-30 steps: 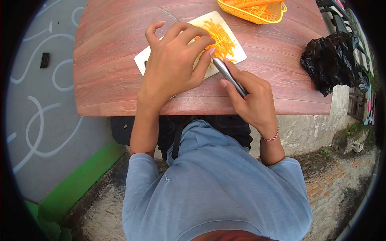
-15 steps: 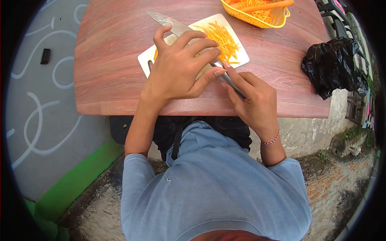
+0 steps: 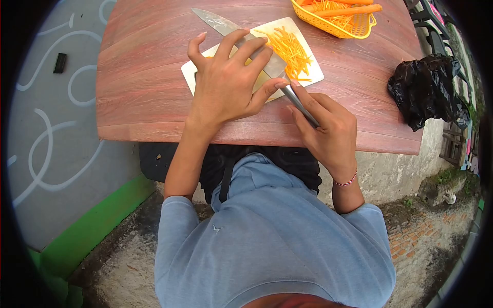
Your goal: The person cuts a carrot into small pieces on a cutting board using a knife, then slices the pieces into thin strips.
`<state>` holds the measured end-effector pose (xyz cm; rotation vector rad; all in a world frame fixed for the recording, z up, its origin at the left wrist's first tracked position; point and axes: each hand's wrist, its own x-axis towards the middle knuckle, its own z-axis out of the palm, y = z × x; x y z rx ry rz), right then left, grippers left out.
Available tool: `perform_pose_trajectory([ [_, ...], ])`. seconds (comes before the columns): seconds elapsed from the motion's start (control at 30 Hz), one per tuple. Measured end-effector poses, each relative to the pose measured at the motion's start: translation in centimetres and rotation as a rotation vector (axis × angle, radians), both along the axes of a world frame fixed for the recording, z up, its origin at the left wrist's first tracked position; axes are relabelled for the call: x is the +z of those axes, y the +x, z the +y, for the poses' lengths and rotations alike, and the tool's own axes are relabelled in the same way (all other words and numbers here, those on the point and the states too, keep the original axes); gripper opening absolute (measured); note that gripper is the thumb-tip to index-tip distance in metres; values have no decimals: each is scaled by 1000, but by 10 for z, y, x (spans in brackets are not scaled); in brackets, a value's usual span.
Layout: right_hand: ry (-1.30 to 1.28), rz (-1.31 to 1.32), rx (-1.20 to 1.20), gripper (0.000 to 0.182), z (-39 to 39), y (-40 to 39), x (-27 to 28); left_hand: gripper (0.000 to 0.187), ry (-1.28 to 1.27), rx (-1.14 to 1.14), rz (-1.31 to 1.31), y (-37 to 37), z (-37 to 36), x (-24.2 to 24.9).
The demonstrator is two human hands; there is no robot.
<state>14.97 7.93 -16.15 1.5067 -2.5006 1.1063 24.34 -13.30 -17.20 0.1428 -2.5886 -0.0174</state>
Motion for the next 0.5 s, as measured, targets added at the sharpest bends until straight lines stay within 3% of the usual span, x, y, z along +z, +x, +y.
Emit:
perform_pose_trajectory([
  [0.17,7,-2,16,47,-5,3,2,55,18,7,-107,-11,6,-3],
  [0.23,23,-42,-26,45,-5,1,1,43,71,-38,102,-11,5,4],
  [0.37,39,-131,-82,44,1,-7,4,28,169,-46,229,16,-1,1],
  [0.43,-41,-167,-101,45,5,-11,3,17,302,-86,8,34,11,-4],
  [0.5,-38,-188,-105,45,6,-13,7,18,313,-101,-40,39,20,-15],
])
